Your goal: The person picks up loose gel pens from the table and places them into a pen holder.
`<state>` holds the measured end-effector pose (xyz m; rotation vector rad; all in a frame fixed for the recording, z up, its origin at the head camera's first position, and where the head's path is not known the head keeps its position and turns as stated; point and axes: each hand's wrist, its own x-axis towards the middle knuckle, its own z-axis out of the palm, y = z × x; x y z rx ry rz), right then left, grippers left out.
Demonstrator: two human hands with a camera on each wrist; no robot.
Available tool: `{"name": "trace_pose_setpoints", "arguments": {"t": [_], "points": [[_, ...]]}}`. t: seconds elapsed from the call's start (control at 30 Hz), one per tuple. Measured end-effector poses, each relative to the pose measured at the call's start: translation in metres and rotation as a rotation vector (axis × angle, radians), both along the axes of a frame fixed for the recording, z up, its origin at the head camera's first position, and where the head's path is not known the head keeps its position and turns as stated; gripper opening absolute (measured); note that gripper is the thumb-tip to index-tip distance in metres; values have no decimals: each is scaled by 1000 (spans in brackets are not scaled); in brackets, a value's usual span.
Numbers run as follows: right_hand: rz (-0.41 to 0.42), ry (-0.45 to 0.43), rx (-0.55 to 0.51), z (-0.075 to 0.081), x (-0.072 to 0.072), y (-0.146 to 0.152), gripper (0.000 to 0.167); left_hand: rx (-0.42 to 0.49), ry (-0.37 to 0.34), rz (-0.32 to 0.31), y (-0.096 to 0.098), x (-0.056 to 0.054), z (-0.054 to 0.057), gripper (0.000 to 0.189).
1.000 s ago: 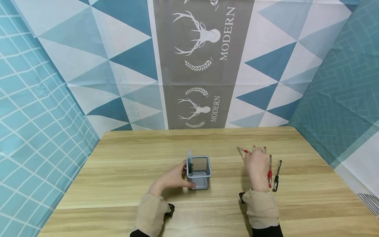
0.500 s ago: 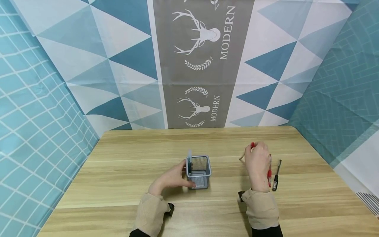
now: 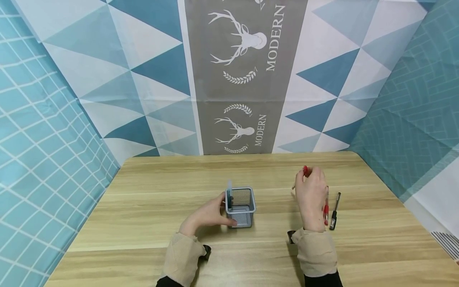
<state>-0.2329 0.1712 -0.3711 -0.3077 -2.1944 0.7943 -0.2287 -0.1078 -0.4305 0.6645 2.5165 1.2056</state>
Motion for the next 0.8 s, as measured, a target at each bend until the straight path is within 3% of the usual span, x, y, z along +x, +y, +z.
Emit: {"name": "trace_pose_setpoints", "arguments": {"t": [0.57, 0.8], "points": [[77, 146, -41, 10, 3, -7, 22, 9, 10, -7, 0, -1, -1, 91], [114, 192, -45, 15, 6, -10, 31, 5, -4, -2, -1, 0, -1, 92]]}}
